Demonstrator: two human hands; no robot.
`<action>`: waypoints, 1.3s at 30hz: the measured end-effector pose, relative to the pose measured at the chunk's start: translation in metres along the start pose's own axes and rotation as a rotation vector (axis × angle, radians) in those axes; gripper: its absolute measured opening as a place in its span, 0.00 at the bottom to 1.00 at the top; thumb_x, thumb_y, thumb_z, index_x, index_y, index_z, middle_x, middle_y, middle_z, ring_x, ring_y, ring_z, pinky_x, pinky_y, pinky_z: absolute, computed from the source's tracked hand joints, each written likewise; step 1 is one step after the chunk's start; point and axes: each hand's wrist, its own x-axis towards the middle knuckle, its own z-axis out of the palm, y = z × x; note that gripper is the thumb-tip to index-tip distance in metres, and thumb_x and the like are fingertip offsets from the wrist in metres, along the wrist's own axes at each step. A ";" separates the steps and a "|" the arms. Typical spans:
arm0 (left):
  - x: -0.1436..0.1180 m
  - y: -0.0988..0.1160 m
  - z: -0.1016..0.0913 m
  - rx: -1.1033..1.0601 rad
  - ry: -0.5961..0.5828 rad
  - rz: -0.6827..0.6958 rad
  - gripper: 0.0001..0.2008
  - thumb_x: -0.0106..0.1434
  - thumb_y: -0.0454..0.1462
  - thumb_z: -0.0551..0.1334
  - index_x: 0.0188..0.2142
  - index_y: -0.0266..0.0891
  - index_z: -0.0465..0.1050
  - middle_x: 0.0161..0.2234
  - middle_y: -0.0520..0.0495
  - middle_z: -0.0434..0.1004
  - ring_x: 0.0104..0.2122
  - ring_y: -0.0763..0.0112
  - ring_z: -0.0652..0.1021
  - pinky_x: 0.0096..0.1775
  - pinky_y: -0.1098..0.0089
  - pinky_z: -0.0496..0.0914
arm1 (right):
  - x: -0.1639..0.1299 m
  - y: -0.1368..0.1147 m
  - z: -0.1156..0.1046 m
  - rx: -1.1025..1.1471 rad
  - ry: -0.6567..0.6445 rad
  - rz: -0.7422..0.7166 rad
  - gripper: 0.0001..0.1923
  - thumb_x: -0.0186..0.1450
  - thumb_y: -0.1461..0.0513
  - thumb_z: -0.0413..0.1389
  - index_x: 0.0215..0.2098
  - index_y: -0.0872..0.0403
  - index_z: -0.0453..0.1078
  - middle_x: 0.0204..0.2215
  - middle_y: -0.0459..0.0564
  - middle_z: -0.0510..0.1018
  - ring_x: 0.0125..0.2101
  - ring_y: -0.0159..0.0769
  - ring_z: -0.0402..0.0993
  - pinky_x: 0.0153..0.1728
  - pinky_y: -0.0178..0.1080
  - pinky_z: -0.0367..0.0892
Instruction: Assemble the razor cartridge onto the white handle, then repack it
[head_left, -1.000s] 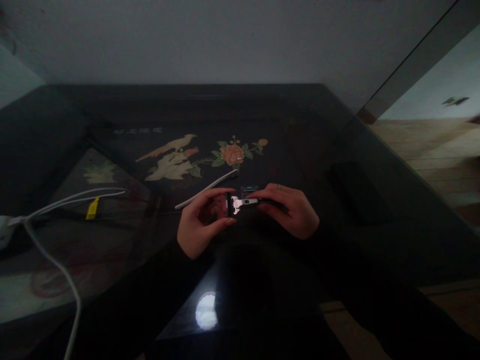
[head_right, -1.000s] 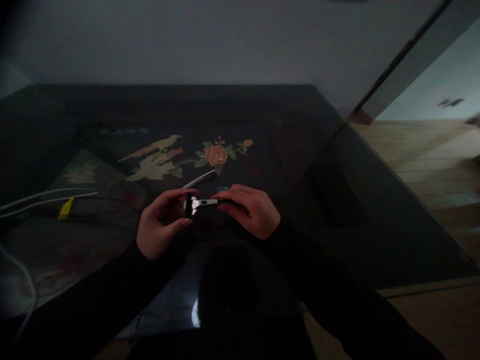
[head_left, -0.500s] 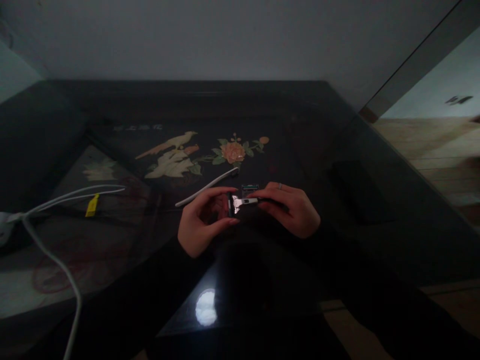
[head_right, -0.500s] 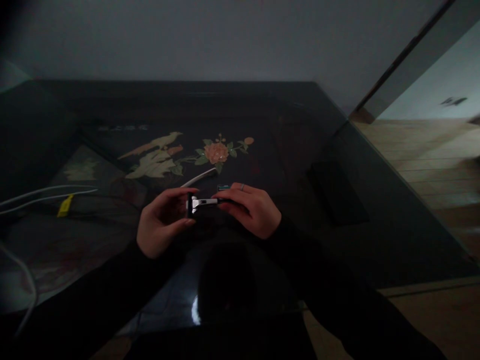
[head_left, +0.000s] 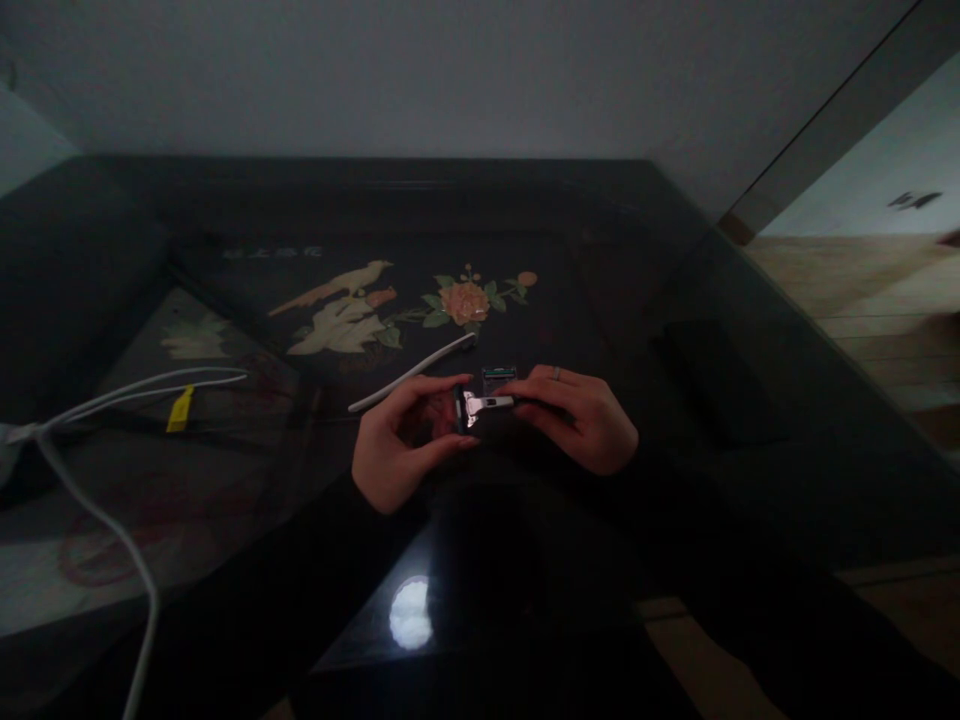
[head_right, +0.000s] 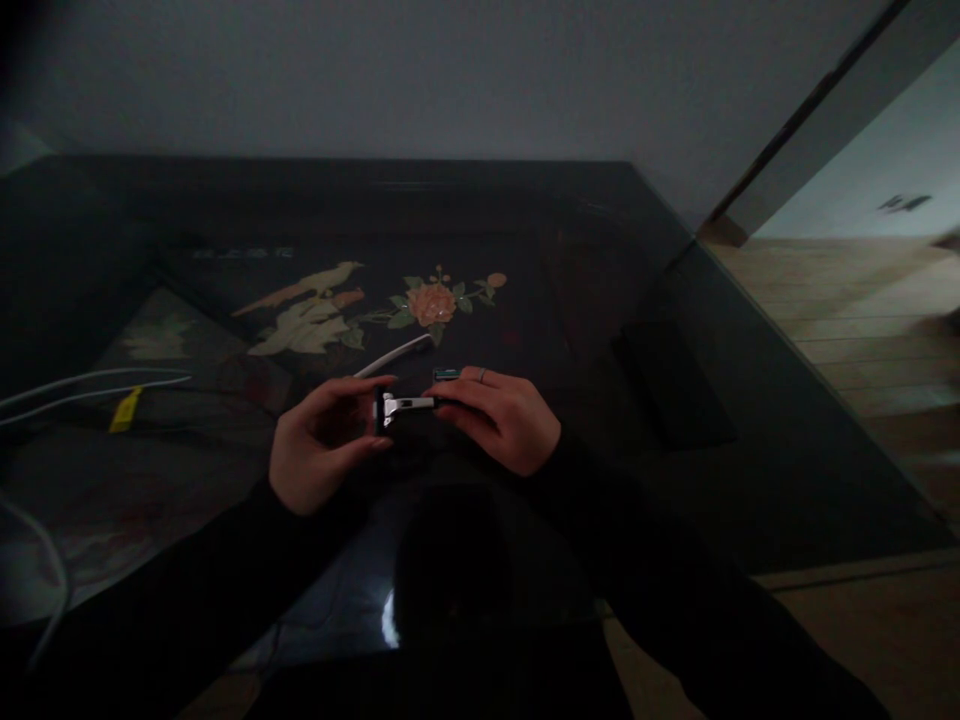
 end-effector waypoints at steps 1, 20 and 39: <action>0.000 0.000 0.000 -0.001 0.002 -0.005 0.22 0.45 0.37 0.74 0.41 0.36 0.76 0.26 0.50 0.75 0.23 0.75 0.72 0.26 0.73 0.69 | 0.000 0.000 0.000 -0.002 -0.001 -0.002 0.12 0.68 0.62 0.50 0.44 0.57 0.73 0.35 0.52 0.79 0.36 0.33 0.75 0.38 0.34 0.70; -0.001 0.000 0.001 -0.006 0.015 0.008 0.20 0.43 0.34 0.74 0.38 0.36 0.77 0.26 0.49 0.77 0.21 0.76 0.72 0.25 0.74 0.69 | -0.002 0.003 0.002 -0.034 -0.011 0.004 0.13 0.69 0.61 0.49 0.43 0.58 0.73 0.35 0.53 0.79 0.35 0.33 0.76 0.36 0.35 0.70; -0.002 -0.003 0.000 0.009 0.010 0.007 0.21 0.44 0.35 0.74 0.40 0.35 0.77 0.28 0.47 0.78 0.23 0.75 0.72 0.26 0.73 0.70 | -0.003 0.004 0.003 -0.022 -0.038 0.013 0.14 0.69 0.60 0.49 0.45 0.56 0.74 0.36 0.53 0.80 0.36 0.35 0.76 0.38 0.36 0.71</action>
